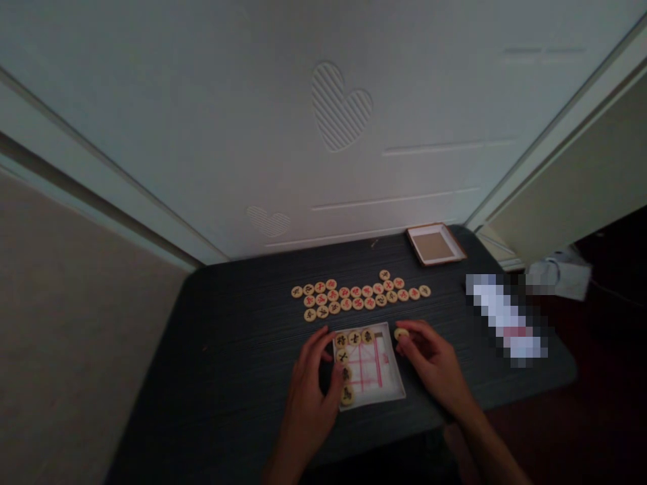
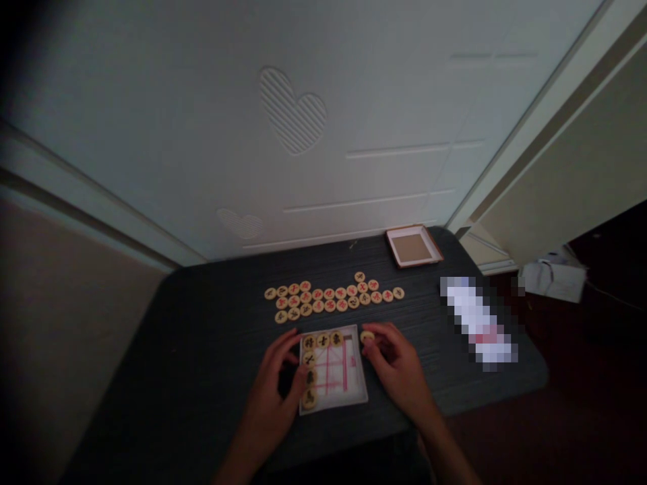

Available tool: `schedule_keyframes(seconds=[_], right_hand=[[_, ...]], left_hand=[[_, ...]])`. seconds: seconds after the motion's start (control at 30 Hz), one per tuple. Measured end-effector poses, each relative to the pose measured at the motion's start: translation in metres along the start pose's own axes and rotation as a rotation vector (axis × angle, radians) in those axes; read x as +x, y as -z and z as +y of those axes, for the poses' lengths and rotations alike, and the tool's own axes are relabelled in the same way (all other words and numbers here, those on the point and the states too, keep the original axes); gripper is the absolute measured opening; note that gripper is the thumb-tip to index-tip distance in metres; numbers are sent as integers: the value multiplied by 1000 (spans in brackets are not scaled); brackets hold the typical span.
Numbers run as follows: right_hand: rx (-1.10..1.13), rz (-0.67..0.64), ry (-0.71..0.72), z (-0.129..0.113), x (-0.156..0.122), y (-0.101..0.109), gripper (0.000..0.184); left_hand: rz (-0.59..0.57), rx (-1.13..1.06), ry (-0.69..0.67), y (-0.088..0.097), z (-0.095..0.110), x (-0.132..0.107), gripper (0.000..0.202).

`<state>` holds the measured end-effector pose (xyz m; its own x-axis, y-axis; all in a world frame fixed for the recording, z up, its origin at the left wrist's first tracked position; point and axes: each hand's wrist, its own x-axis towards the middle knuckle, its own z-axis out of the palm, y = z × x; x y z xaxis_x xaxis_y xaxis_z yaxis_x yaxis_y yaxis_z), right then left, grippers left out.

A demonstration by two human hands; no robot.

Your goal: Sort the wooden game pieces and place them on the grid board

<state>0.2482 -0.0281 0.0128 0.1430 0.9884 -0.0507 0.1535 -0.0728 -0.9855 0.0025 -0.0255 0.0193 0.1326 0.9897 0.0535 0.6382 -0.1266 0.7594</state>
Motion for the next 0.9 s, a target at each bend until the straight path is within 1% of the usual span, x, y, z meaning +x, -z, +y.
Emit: schedule_keyframes(seconds=[0.13, 0.27, 0.4, 0.67, 0.9], right_hand=[[-2, -4, 12, 0, 0, 0, 33], [-11, 2, 14, -2, -1, -1, 32], [-9, -2, 2, -2, -1, -1, 34], [-12, -10, 42, 3, 0, 0, 29], [0, -25, 45, 5, 0, 2, 32]], left_hand=[[5, -11, 17, -1, 1, -6, 42], [15, 21, 56, -7, 4, -12, 46], [32, 56, 54, -11, 8, -14, 47], [11, 50, 41, -11, 9, -13, 43], [10, 48, 58, -9, 11, -13, 44]])
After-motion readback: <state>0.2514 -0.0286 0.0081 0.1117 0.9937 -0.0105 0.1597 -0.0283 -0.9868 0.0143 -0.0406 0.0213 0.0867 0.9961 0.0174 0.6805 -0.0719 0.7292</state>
